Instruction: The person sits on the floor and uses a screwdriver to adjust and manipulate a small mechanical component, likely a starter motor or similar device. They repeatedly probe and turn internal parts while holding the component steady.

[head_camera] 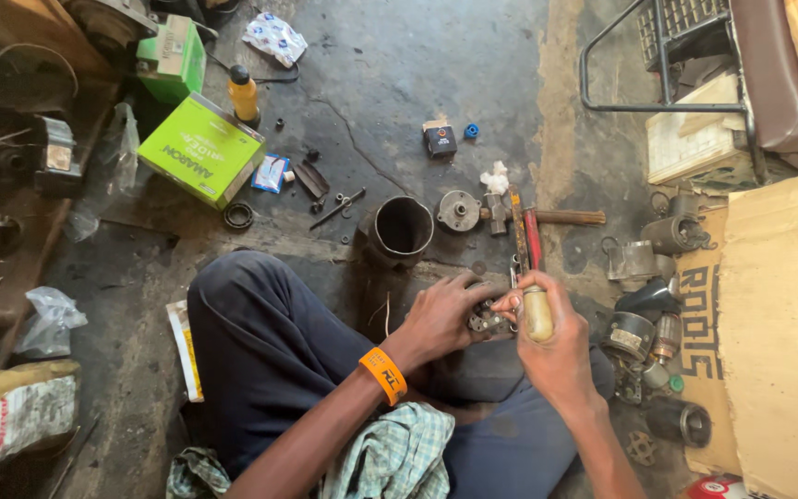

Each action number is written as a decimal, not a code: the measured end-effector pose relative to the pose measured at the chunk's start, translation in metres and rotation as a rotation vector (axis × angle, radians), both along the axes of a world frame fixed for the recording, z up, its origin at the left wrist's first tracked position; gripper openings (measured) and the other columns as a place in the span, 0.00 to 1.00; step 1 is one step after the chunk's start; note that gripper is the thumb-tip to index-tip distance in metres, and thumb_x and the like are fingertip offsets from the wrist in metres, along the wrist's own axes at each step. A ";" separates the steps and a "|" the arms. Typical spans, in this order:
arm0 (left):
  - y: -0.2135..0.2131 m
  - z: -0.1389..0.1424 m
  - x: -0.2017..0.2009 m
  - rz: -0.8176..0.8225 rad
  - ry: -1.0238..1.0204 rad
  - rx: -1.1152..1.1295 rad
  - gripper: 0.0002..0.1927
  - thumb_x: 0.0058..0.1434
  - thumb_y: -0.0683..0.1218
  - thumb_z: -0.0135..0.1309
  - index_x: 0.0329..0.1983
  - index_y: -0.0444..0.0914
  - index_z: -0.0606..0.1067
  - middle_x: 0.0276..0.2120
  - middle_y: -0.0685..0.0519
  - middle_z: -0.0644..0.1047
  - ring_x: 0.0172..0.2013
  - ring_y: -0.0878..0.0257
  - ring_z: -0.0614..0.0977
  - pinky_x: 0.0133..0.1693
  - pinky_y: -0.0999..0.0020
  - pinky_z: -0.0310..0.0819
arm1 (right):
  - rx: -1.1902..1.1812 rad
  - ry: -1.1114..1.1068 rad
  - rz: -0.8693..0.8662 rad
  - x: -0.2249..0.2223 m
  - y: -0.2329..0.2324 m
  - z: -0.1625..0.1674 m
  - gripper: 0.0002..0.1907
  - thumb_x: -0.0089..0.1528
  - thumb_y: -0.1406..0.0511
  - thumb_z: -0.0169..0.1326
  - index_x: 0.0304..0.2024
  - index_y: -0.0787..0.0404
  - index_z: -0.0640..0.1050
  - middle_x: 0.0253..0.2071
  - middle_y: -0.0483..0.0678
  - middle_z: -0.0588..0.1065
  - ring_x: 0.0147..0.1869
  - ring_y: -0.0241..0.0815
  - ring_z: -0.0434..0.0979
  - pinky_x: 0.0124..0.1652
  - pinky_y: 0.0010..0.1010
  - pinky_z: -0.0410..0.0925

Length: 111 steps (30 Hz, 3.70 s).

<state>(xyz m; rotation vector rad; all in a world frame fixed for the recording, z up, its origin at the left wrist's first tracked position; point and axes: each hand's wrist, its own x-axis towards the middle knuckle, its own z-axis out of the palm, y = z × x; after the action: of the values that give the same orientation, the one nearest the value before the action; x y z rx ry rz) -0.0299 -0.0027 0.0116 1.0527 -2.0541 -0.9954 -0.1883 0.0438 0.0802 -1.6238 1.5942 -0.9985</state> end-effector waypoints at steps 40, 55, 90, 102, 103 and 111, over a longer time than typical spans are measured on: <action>0.002 -0.009 0.021 -0.171 0.121 0.121 0.34 0.46 0.47 0.67 0.60 0.49 0.75 0.55 0.51 0.75 0.55 0.48 0.76 0.49 0.53 0.75 | -0.173 0.061 -0.100 0.010 0.037 -0.015 0.12 0.68 0.74 0.51 0.53 0.67 0.67 0.41 0.54 0.78 0.47 0.44 0.84 0.49 0.35 0.78; 0.001 -0.007 0.016 -0.193 0.010 0.042 0.31 0.54 0.62 0.62 0.62 0.52 0.76 0.55 0.49 0.75 0.54 0.48 0.77 0.48 0.51 0.77 | -0.335 -0.251 -0.205 -0.011 0.017 -0.028 0.14 0.70 0.78 0.48 0.55 0.63 0.63 0.40 0.59 0.75 0.45 0.51 0.81 0.50 0.53 0.79; 0.004 -0.004 0.014 -0.225 0.077 0.105 0.27 0.52 0.57 0.62 0.57 0.49 0.79 0.54 0.49 0.76 0.55 0.47 0.76 0.48 0.49 0.75 | -0.120 0.079 -0.033 -0.004 0.044 -0.009 0.15 0.62 0.81 0.51 0.49 0.67 0.70 0.38 0.52 0.78 0.46 0.41 0.84 0.50 0.33 0.77; -0.025 -0.026 0.021 -0.452 0.182 -0.003 0.29 0.56 0.60 0.63 0.59 0.45 0.77 0.54 0.45 0.76 0.56 0.46 0.77 0.57 0.53 0.71 | -0.080 -0.220 -0.077 -0.017 0.029 -0.013 0.10 0.67 0.76 0.47 0.51 0.66 0.65 0.40 0.57 0.77 0.47 0.50 0.84 0.50 0.44 0.79; -0.030 -0.028 0.023 -0.482 0.198 0.011 0.29 0.56 0.60 0.63 0.60 0.45 0.78 0.55 0.45 0.76 0.56 0.46 0.77 0.57 0.53 0.71 | -0.106 -0.175 -0.106 -0.019 0.030 -0.013 0.10 0.67 0.75 0.47 0.51 0.66 0.65 0.39 0.57 0.78 0.45 0.50 0.85 0.48 0.44 0.80; -0.041 -0.028 0.022 -0.559 0.144 0.060 0.31 0.54 0.56 0.65 0.61 0.44 0.78 0.50 0.44 0.77 0.55 0.46 0.78 0.55 0.54 0.72 | -0.286 -0.303 -0.028 -0.032 0.022 -0.023 0.15 0.67 0.79 0.47 0.54 0.65 0.64 0.41 0.58 0.76 0.49 0.53 0.83 0.53 0.47 0.77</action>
<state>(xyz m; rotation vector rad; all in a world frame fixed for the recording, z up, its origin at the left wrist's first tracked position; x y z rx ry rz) -0.0075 -0.0438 -0.0164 0.4114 -2.2538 -1.3641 -0.2206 0.0656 0.0569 -1.5427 1.3188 -1.4650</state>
